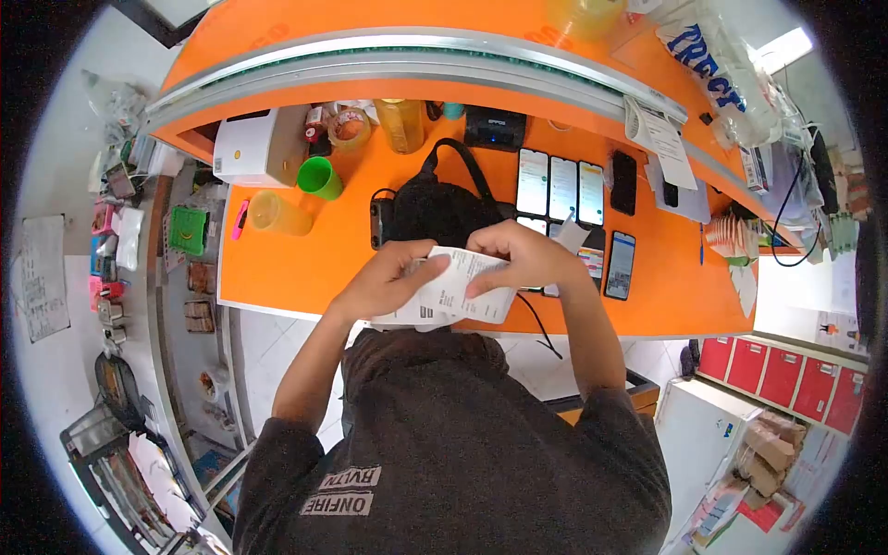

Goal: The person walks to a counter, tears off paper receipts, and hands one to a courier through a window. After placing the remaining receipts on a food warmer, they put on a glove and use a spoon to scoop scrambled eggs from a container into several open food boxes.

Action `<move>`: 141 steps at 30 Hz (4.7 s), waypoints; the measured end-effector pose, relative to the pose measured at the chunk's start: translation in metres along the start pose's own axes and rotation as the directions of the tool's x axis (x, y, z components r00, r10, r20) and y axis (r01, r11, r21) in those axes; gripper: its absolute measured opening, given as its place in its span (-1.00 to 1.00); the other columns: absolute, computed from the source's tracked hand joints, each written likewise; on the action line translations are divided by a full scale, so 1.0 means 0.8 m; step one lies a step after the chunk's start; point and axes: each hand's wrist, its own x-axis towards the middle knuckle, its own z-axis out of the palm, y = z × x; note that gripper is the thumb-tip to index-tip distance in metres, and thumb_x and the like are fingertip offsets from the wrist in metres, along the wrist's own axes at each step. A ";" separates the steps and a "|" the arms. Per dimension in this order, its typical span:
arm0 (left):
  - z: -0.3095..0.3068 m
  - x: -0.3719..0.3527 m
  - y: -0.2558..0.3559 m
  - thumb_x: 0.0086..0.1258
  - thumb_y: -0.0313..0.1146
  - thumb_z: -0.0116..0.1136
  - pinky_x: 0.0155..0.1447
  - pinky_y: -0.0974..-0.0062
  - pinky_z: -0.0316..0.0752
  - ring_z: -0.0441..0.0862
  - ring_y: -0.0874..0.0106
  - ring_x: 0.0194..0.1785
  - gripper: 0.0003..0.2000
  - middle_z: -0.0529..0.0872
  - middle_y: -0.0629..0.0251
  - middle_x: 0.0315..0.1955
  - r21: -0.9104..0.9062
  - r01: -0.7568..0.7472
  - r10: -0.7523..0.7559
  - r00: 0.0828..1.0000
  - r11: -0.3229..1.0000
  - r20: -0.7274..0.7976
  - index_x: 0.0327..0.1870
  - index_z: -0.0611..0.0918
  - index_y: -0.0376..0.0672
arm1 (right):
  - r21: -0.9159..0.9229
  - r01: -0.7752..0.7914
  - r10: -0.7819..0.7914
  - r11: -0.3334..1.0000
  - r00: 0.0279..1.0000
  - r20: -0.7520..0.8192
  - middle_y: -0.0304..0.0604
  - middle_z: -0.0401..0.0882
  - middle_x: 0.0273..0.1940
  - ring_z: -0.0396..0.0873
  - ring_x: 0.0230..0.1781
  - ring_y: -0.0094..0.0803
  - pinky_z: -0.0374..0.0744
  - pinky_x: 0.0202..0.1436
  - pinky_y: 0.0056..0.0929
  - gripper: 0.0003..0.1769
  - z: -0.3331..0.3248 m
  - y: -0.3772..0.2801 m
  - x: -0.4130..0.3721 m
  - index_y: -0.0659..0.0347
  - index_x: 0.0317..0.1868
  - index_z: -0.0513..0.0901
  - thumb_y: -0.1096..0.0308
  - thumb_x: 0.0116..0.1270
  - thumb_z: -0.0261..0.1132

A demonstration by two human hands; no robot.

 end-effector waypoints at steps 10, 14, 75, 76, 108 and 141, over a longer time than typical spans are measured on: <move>-0.008 -0.024 -0.037 0.59 -0.26 0.06 -0.27 0.62 0.48 0.57 0.70 -0.34 -0.76 0.72 0.41 -0.39 -0.207 -0.066 -0.016 0.928 0.976 -0.372 -0.13 0.65 -0.27 | 0.280 -0.010 0.100 0.960 0.946 -0.307 -0.22 0.72 -0.37 0.64 -0.44 -0.56 0.60 -0.31 -0.58 -0.83 -0.039 0.016 -0.009 0.26 -0.30 0.71 0.53 0.10 0.53; 0.005 -0.019 -0.074 0.55 -0.27 0.13 -0.29 0.63 0.43 0.52 0.71 -0.37 -0.77 0.69 0.43 -0.42 -0.084 -0.125 0.057 0.826 0.989 -0.561 -0.18 0.64 -0.28 | 0.430 0.276 0.064 0.860 0.777 -0.627 -0.14 0.72 -0.19 0.65 -0.20 -0.53 0.61 -0.08 -0.54 -0.58 -0.005 0.030 0.020 0.27 0.01 0.55 0.61 0.14 0.46; 0.006 -0.042 0.029 0.20 -0.76 0.29 0.26 0.34 0.58 0.60 0.25 0.21 -0.38 0.47 0.09 0.22 -0.445 -0.384 0.100 0.836 0.809 -0.539 0.31 0.34 -0.36 | 0.433 0.413 -0.215 0.801 0.874 -0.437 0.14 0.63 0.10 0.65 0.09 -0.28 0.64 0.11 -0.41 -0.19 -0.011 -0.095 0.042 0.32 0.34 0.34 0.73 0.04 0.46; 0.006 -0.042 0.028 0.20 -0.76 0.29 0.26 0.33 0.58 0.60 0.24 0.21 -0.38 0.47 0.09 0.22 -0.432 -0.388 0.108 0.832 0.814 -0.544 0.31 0.34 -0.36 | 0.429 0.409 -0.218 0.805 0.878 -0.427 0.15 0.63 0.10 0.65 0.09 -0.28 0.65 0.10 -0.41 -0.20 -0.011 -0.096 0.042 0.31 0.33 0.35 0.73 0.05 0.46; -0.058 -0.017 0.011 0.25 -0.74 0.27 0.24 0.34 0.59 0.62 0.25 0.17 -0.47 0.52 0.13 0.13 -0.449 -0.506 0.097 0.735 0.736 -0.671 0.23 0.37 -0.31 | 0.471 0.596 -0.017 0.650 0.631 -0.775 -0.07 0.66 -0.14 0.67 -0.20 -0.36 0.70 -0.11 -0.34 -0.74 -0.141 -0.228 0.327 0.36 0.01 0.54 0.40 0.41 0.31; -0.074 -0.008 -0.008 0.33 -0.65 0.25 0.19 0.41 0.56 0.60 0.41 0.12 -0.50 0.55 0.17 0.12 -0.661 -0.320 -0.094 0.855 0.679 -0.510 0.28 0.37 -0.33 | 0.153 0.160 -0.019 0.975 0.748 -0.663 -0.29 0.63 -0.32 0.49 -0.30 -0.64 0.46 -0.24 -0.54 -0.76 0.084 -0.064 0.101 0.34 -0.21 0.65 0.29 0.49 0.27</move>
